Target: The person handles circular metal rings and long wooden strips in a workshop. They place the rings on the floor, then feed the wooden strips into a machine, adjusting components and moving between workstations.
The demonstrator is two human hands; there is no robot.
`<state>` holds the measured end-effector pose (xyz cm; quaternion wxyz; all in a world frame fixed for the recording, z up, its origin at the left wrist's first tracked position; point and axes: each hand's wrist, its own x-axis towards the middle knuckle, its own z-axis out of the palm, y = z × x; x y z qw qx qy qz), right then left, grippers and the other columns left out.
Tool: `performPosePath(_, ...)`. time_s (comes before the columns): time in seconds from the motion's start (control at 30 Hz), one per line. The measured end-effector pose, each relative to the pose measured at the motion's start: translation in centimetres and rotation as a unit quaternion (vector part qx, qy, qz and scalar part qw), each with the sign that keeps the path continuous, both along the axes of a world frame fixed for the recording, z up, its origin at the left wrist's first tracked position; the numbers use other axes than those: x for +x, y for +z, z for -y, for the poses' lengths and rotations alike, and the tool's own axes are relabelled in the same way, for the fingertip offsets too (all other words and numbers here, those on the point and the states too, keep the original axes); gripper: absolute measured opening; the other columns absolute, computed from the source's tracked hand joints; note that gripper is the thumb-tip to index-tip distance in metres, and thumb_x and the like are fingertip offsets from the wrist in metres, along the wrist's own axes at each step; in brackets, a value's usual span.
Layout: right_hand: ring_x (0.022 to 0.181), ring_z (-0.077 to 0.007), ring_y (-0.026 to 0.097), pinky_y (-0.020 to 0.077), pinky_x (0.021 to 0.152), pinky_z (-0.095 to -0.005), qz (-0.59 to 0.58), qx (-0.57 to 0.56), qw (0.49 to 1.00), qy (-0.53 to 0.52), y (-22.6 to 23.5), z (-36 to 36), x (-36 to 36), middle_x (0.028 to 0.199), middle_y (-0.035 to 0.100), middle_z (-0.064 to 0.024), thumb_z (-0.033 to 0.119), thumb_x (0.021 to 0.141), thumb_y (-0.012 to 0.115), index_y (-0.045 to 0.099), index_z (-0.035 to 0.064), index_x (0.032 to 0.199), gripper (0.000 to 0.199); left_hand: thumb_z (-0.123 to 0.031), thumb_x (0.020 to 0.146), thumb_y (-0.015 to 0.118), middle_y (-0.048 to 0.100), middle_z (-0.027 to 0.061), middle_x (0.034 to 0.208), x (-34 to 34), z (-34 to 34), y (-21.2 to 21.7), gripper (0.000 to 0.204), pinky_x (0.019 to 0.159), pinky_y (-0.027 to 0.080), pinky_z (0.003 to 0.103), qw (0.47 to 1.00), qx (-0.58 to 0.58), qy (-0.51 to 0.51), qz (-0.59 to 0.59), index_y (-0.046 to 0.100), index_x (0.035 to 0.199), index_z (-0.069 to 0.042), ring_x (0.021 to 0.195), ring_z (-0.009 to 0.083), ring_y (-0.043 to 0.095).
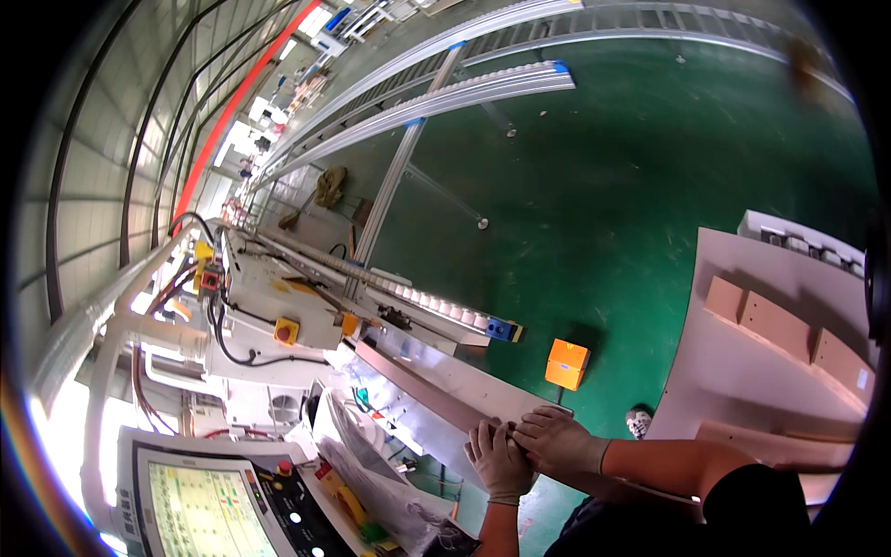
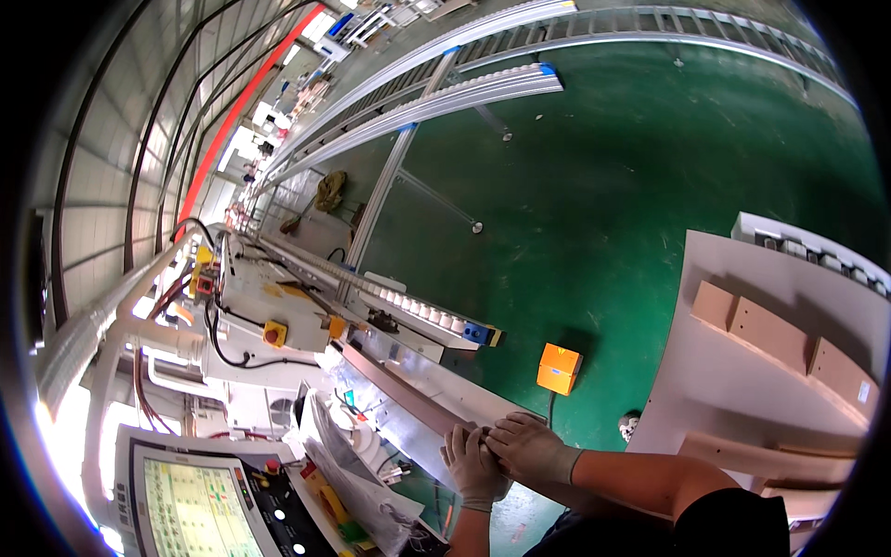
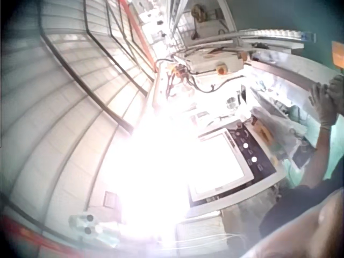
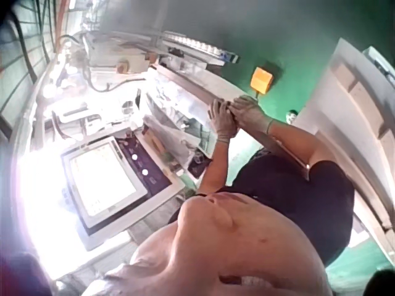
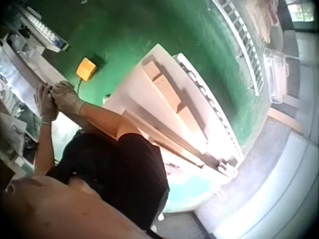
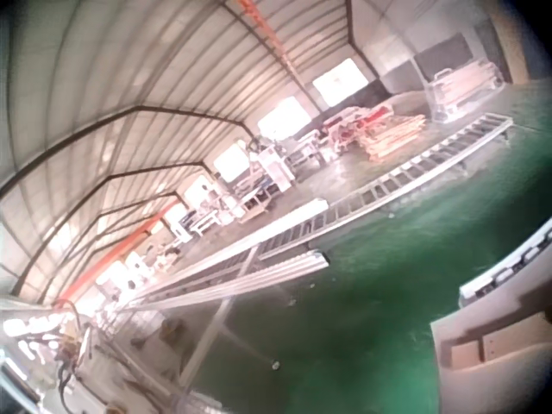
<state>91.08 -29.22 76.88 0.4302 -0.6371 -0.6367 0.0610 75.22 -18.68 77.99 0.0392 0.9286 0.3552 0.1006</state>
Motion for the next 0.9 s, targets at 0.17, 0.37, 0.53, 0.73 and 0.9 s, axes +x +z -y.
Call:
performPosePath(0.17, 0.116, -0.0269, 0.066, 0.0468, 0.106, -0.0455, 0.026, -0.073, 0.997, -0.01, 1.8, -1.3, -1.2, 0.113, 0.071, -0.0096, 0.031, 0.088, 0.073, 0.07, 0.0038, 0.118, 0.041, -0.026, 0.098, 0.057, 0.057, 0.0192, 0.149, -0.9, -0.2, 1.0, 0.039, 0.122, 0.029, 0.06, 1.0, 0.024, 0.001, -0.01, 0.069, 0.132, -0.011, 0.143, 0.0454, 0.046)
performPosePath(0.37, 0.091, -0.0319, 0.074, 0.0531, 0.081, -0.0492, 0.054, -0.21, 0.976, 0.004, 2.2, -3.5, -2.3, 0.097, 0.075, -0.0104, 0.036, 0.093, 0.073, 0.066, 0.0068, 0.119, 0.04, -0.024, 0.095, 0.063, 0.059, 0.0177, 0.149, -3.1, -2.3, -0.3, 0.046, 0.12, 0.035, 0.059, 0.998, -0.026, -0.013, 0.059, 0.067, 0.137, -0.007, 0.14, 0.0431, 0.051)
performPosePath(0.53, 0.074, -0.0335, 0.075, 0.0542, 0.071, -0.0506, 0.072, -0.218, 0.973, -0.01, 1.2, -6.0, -3.7, 0.082, 0.075, -0.0094, 0.04, 0.094, 0.074, 0.064, 0.005, 0.123, 0.047, -0.032, 0.092, 0.069, 0.057, 0.0194, 0.154, -8.7, -4.3, 0.4, 0.059, 0.124, 0.03, 0.06, 0.996, -0.063, 0.031, 0.057, 0.063, 0.145, -0.006, 0.145, 0.0435, 0.048)
performPosePath(0.73, 0.07, -0.0378, 0.073, 0.0543, 0.065, -0.0518, 0.076, -0.221, 0.972, -0.018, 1.0, -8.2, -4.8, 0.077, 0.074, -0.0138, 0.037, 0.097, 0.072, 0.064, 0.0036, 0.128, 0.046, -0.037, 0.091, 0.07, 0.058, 0.0176, 0.153, -8.8, -5.8, 1.0, 0.062, 0.122, 0.028, 0.066, 0.998, -0.038, 0.03, 0.044, 0.063, 0.146, -0.008, 0.145, 0.0424, 0.047)
performPosePath(0.9, 0.066, -0.039, 0.071, 0.0537, 0.061, -0.0529, 0.12, -0.234, 0.964, -0.026, 1.1, -10.2, -5.2, 0.075, 0.073, -0.0135, 0.034, 0.101, 0.068, 0.064, 0.0062, 0.133, 0.043, -0.033, 0.097, 0.063, 0.059, 0.0053, 0.154, -7.9, -6.4, 0.0, 0.049, 0.12, 0.029, 0.07, 0.998, -0.019, 0.037, 0.043, 0.067, 0.144, -0.019, 0.144, 0.0382, 0.049)
